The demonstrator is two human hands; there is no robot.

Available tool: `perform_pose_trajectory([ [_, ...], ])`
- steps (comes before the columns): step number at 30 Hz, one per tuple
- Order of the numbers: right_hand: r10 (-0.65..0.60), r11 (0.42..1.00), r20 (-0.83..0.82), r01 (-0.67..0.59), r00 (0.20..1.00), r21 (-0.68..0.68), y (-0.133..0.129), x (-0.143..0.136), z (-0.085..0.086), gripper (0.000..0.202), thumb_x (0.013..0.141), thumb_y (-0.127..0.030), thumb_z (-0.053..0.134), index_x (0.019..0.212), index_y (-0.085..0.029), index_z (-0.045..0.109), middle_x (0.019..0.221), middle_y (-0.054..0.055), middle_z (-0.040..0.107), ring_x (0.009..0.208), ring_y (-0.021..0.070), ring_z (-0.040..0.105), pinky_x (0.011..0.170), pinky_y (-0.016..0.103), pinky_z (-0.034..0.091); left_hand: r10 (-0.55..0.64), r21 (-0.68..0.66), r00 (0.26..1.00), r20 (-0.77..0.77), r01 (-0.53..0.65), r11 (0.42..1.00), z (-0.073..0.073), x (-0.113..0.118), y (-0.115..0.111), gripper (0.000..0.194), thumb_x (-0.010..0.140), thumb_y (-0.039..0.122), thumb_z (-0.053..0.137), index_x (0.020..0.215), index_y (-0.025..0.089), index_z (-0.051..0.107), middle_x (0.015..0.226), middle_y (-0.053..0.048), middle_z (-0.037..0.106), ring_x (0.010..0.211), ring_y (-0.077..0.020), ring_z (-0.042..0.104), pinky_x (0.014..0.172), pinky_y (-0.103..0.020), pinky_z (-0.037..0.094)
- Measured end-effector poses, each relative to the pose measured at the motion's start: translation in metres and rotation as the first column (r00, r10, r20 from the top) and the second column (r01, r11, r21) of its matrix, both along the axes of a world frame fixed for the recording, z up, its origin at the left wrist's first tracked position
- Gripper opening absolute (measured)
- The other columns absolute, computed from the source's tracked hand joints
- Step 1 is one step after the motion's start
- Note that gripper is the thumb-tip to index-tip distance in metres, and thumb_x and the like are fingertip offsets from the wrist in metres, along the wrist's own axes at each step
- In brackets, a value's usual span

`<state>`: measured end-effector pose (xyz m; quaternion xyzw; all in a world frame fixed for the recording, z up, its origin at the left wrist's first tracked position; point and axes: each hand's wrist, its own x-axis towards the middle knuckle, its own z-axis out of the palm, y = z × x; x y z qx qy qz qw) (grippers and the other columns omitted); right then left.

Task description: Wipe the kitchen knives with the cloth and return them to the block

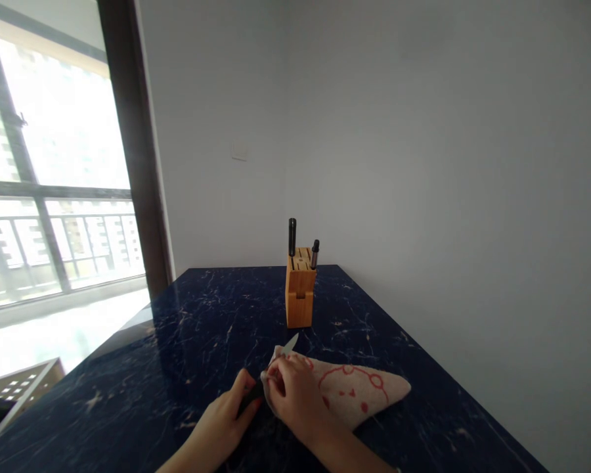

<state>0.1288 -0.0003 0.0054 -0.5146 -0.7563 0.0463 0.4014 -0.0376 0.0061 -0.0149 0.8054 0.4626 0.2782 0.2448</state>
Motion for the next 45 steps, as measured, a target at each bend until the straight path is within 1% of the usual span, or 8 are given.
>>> perform_pose_trajectory([
  [9, -0.014, 0.999, 0.012, 0.014, 1.000, -0.044, -0.001, -0.001, 0.000, 0.009, 0.073, -0.011, 0.050, 0.076, -0.020, 0.053, 0.078, 0.002, 0.059, 0.080, 0.0170, 0.053, 0.075, 0.029, 0.037, -0.005, -0.011, 1.000, 0.005, 0.005, 1.000, -0.003, -0.001, 0.002, 0.008, 0.084, 0.029, 0.040, 0.091, 0.025, 0.038, 0.085, 0.001, 0.062, 0.078, -0.0158, 0.059, 0.071, -0.025, 0.039],
  [15, 0.001, 1.000, 0.016, -0.002, 1.000, 0.010, -0.001, -0.001, -0.001, 0.010, 0.078, -0.015, 0.046, 0.083, -0.020, 0.053, 0.082, 0.003, 0.058, 0.083, 0.0169, 0.052, 0.079, 0.030, 0.037, -0.019, -0.009, 1.000, 0.012, 0.019, 1.000, -0.004, -0.001, 0.002, 0.009, 0.084, 0.031, 0.040, 0.092, 0.025, 0.039, 0.090, 0.000, 0.062, 0.082, -0.0172, 0.059, 0.071, -0.025, 0.039],
  [21, 0.011, 0.998, 0.038, -0.008, 0.999, -0.059, -0.002, 0.000, 0.002, 0.012, 0.075, -0.012, 0.047, 0.082, -0.020, 0.053, 0.081, 0.003, 0.057, 0.082, 0.0166, 0.052, 0.075, 0.028, 0.038, -0.019, -0.040, 0.998, 0.062, 0.021, 0.999, -0.001, -0.001, 0.001, 0.008, 0.083, 0.030, 0.042, 0.088, 0.024, 0.039, 0.083, 0.001, 0.061, 0.077, -0.0163, 0.058, 0.070, -0.024, 0.038],
  [27, -0.001, 0.999, 0.060, 0.005, 0.998, -0.053, 0.000, 0.001, -0.003, 0.012, 0.070, -0.011, 0.049, 0.077, -0.020, 0.050, 0.079, 0.002, 0.056, 0.079, 0.0160, 0.051, 0.072, 0.027, 0.037, -0.011, -0.067, 0.985, 0.173, 0.023, 0.997, -0.002, -0.001, 0.006, 0.011, 0.083, 0.032, 0.044, 0.086, 0.023, 0.041, 0.079, 0.001, 0.061, 0.074, -0.0162, 0.057, 0.069, -0.024, 0.039],
  [34, 0.013, 1.000, 0.074, -0.011, 0.997, -0.020, 0.001, 0.000, -0.005, 0.006, 0.078, -0.018, 0.047, 0.081, -0.020, 0.051, 0.077, 0.002, 0.056, 0.078, 0.0161, 0.051, 0.074, 0.029, 0.036, 0.030, -0.090, 0.902, 0.430, 0.010, 0.996, 0.001, 0.001, 0.008, 0.019, 0.081, 0.039, 0.048, 0.087, 0.020, 0.048, 0.080, 0.000, 0.060, 0.072, -0.0145, 0.055, 0.065, -0.022, 0.042],
  [39, 0.029, 0.999, 0.065, -0.027, 0.997, -0.034, -0.001, 0.001, -0.002, 0.004, 0.080, -0.022, 0.047, 0.082, -0.020, 0.050, 0.078, 0.002, 0.055, 0.077, 0.0159, 0.050, 0.072, 0.028, 0.037, 0.134, -0.267, 0.828, 0.544, 0.020, 0.963, 0.004, 0.003, 0.005, 0.033, 0.077, 0.049, 0.051, 0.086, 0.018, 0.053, 0.051, 0.008, 0.044, 0.040, -0.0067, 0.038, 0.038, -0.017, 0.030],
  [41, 0.040, 0.999, 0.059, -0.038, 0.997, -0.033, -0.002, 0.001, -0.002, 0.004, 0.080, -0.022, 0.047, 0.080, -0.020, 0.050, 0.078, 0.001, 0.055, 0.078, 0.0156, 0.050, 0.073, 0.028, 0.037, 0.167, -0.314, 0.783, 0.599, 0.038, 0.949, 0.005, 0.003, 0.006, 0.037, 0.075, 0.053, 0.052, 0.084, 0.017, 0.055, 0.047, 0.009, 0.041, 0.038, -0.0058, 0.036, 0.037, -0.016, 0.029],
  [45, 0.057, 0.998, 0.038, -0.056, 0.998, -0.025, -0.002, 0.001, -0.002, 0.005, 0.080, -0.021, 0.047, 0.084, -0.020, 0.051, 0.078, 0.001, 0.056, 0.079, 0.0154, 0.050, 0.075, 0.028, 0.036, 0.248, -0.378, 0.697, 0.673, 0.037, 0.925, 0.010, 0.003, 0.007, 0.043, 0.070, 0.056, 0.054, 0.082, 0.015, 0.059, 0.052, 0.006, 0.047, 0.040, -0.0062, 0.040, 0.037, -0.016, 0.032],
])
